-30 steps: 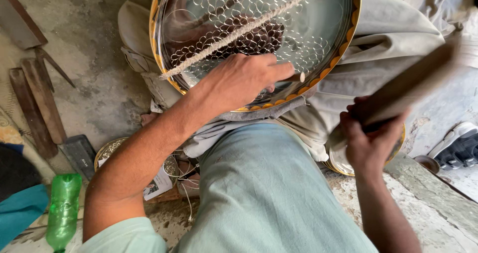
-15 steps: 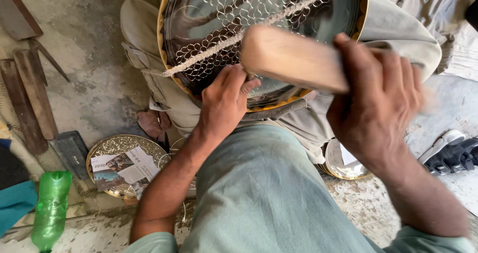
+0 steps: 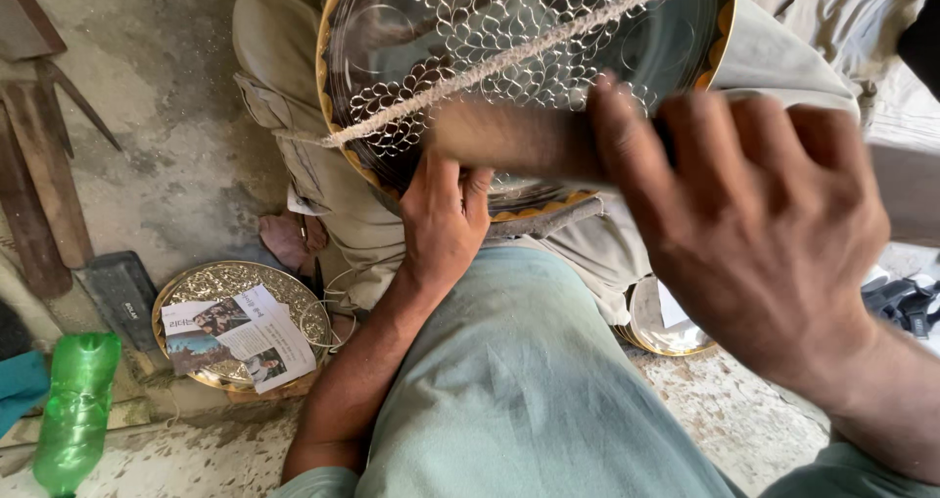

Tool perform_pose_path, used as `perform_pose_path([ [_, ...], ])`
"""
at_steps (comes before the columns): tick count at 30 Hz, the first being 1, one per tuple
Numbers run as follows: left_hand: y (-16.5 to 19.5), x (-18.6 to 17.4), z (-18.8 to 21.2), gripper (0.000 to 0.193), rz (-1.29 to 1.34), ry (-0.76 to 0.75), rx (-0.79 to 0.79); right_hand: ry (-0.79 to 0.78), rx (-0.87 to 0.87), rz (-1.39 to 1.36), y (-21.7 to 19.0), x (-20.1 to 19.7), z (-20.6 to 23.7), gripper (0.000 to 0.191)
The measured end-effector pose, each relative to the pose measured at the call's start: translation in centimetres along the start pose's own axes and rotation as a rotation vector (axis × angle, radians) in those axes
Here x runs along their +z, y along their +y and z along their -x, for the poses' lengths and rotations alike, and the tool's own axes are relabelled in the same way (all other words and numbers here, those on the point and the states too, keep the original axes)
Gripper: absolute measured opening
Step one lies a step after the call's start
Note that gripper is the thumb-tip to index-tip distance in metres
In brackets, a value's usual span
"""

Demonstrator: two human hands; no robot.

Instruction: The person sits on the floor and uses a wooden mallet to hammer a metal tray, creating a textured pattern. They hold a small cylindrical tool against the tray surface and strike it repeatedly with the mallet.

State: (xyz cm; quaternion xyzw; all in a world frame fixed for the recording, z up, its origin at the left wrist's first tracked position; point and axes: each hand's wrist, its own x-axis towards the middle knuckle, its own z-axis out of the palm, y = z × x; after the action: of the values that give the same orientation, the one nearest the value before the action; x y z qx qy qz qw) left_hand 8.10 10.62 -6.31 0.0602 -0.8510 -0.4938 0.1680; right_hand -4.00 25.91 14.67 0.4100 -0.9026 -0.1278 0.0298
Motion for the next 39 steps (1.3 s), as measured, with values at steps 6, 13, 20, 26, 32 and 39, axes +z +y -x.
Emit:
perform_pose_path([
  [6,0.5,-0.6,-1.1,0.021,0.042,-0.1,-0.034,0.092,0.138,-0.205,0.4,3.3,3.7,0.053],
  [13,0.0,-1.6,-5.8,0.031,0.153,-0.364,0.138,0.352,0.664,-1.006,-2.2,7.8,13.0,0.042],
  [20,1.1,-1.1,-9.3,0.037,0.022,-0.829,0.354,0.092,0.815,-0.428,-4.2,11.9,17.1,0.067],
  [26,2.1,-0.4,-10.2,0.037,-0.04,-0.97,0.338,0.475,1.103,-1.318,-6.3,12.2,17.3,0.066],
  [32,1.4,-0.7,-8.9,0.037,-0.032,-0.944,0.273,0.312,0.956,-1.151,-4.7,12.3,13.2,0.058],
  [39,0.8,-1.7,-6.0,0.031,0.084,-0.567,0.095,0.138,0.416,-0.491,-0.1,9.0,8.4,0.042],
])
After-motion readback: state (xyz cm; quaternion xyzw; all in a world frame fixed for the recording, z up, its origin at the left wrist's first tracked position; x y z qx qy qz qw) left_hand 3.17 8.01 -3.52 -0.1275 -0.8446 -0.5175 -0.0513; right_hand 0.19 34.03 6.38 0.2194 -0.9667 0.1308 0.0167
